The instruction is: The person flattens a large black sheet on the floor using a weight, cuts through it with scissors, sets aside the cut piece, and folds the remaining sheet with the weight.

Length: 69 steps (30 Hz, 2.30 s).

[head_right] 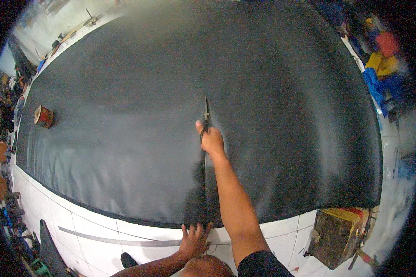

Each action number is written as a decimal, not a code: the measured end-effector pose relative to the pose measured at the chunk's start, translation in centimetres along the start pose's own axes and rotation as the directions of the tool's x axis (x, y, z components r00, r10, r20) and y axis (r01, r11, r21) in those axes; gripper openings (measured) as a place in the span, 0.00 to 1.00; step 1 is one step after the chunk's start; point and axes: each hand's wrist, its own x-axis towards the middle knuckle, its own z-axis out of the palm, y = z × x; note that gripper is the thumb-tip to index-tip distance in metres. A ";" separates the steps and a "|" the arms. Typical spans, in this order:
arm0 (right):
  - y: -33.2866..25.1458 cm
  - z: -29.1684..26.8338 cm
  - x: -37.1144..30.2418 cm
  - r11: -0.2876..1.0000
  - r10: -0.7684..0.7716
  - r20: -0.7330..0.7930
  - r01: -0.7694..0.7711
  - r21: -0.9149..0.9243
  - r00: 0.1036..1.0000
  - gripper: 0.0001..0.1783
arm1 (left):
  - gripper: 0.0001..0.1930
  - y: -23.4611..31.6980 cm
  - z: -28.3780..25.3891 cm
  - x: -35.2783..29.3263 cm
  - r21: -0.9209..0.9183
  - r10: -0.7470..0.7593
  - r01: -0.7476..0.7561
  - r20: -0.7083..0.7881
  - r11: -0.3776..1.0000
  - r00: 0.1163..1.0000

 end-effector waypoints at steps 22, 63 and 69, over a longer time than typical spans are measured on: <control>-6.4 0.6 8.9 0.992 -0.007 0.093 -0.004 0.122 0.996 0.31 | 0.48 -0.2 1.5 0.6 0.062 -0.025 0.023 0.026 0.998 0.999; -10.3 -0.9 13.8 0.970 0.150 0.250 -0.191 0.149 0.956 0.29 | 0.41 -15.5 -18.5 28.5 -0.299 -0.336 0.199 -0.531 0.933 0.778; -9.0 0.0 15.8 0.985 0.130 0.175 -0.147 0.090 0.976 0.26 | 0.42 -15.5 -17.7 28.6 -0.250 -0.338 0.240 -0.511 0.938 0.790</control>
